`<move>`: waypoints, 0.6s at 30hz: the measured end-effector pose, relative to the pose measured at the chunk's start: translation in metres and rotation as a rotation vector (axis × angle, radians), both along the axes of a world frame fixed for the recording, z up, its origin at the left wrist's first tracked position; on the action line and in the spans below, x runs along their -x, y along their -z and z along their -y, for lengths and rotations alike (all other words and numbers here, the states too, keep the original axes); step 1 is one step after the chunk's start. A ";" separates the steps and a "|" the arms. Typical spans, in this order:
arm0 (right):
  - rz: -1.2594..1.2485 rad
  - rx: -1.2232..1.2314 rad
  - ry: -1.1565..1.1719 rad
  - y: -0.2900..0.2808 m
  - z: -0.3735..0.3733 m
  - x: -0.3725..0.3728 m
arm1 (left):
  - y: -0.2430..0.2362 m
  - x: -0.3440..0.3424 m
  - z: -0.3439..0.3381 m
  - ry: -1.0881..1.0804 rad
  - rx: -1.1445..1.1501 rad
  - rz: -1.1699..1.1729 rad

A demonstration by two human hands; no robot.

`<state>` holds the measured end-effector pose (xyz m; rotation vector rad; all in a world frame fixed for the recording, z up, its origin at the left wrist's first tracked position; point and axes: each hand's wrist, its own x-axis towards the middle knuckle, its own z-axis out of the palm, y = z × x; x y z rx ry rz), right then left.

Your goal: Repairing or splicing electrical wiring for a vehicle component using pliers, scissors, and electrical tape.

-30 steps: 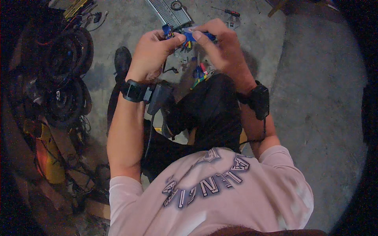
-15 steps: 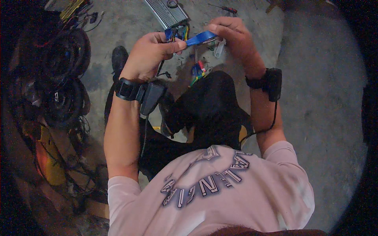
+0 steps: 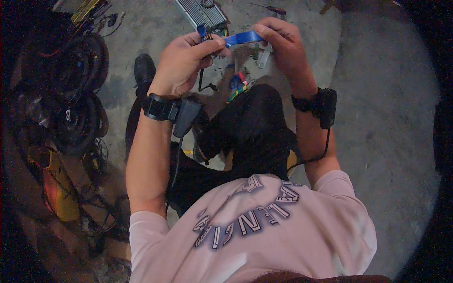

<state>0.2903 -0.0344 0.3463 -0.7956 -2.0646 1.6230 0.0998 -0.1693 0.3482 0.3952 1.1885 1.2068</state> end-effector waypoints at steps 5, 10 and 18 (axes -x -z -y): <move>0.027 -0.071 0.012 -0.009 0.008 -0.001 | -0.004 0.001 -0.002 0.005 0.040 -0.015; 0.053 -0.101 0.040 -0.010 0.010 -0.001 | -0.007 -0.003 -0.001 -0.080 0.001 0.073; -0.007 -0.158 0.065 -0.004 0.018 -0.004 | -0.001 -0.013 0.000 0.017 0.021 -0.207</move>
